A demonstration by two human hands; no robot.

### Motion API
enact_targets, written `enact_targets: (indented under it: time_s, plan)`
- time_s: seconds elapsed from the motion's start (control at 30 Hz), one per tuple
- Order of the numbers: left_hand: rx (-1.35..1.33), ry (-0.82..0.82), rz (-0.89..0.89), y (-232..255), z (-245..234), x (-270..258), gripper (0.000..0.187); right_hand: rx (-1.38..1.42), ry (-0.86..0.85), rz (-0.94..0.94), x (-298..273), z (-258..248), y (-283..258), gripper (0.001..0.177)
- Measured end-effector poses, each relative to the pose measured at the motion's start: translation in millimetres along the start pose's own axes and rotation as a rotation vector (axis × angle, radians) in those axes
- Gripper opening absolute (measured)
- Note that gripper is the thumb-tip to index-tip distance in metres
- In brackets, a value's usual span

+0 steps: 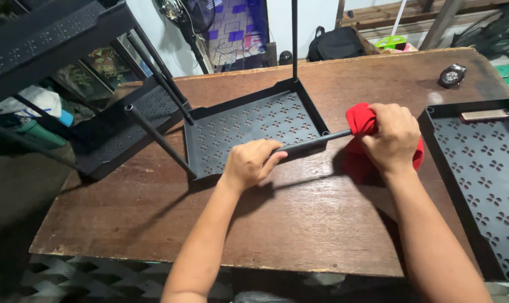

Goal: The person disassembles a two-tier black plastic shelving unit by removing hooks and trays, then wipes the trays and poles with a red cloth. They reattach hooks to the tray and insert poles into the tray corners, preparing to reassemble the unit.

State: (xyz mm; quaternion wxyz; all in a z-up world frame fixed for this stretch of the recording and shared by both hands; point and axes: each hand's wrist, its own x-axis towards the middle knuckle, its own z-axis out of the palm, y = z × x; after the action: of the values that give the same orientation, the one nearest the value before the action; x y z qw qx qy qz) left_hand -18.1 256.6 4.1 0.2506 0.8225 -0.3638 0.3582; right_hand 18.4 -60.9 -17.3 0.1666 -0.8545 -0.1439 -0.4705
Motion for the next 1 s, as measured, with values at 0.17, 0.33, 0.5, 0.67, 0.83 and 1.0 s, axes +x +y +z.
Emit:
enact_targets:
  time_s: [0.17, 0.33, 0.5, 0.67, 0.83, 1.0]
  plan:
    - [0.057, 0.013, 0.078, -19, 17, 34, 0.026, 0.146, 0.234, 0.154, -6, 5, 5, 0.031]
    - [0.011, 0.036, 0.068, -1, 43, 33, 0.028, 0.451, 0.247, 0.653, -10, 22, 27, 0.04]
    - [0.041, 0.117, -0.039, 14, 54, 15, 0.026, 1.072, 0.421, 0.955, -22, 60, 52, 0.025]
    - [0.06, 0.181, -0.205, 0, 51, 12, 0.023, 1.554, 0.47, 1.041, -16, 45, 65, 0.036]
    - [-0.033, 0.015, -0.215, 23, 71, 5, 0.014, 1.883, 0.033, 0.751, -19, 38, 17, 0.059]
    - [-0.159, -0.117, -0.189, 46, 85, 1, 0.019, 1.545, -0.274, 0.888, -25, 33, -25, 0.031]
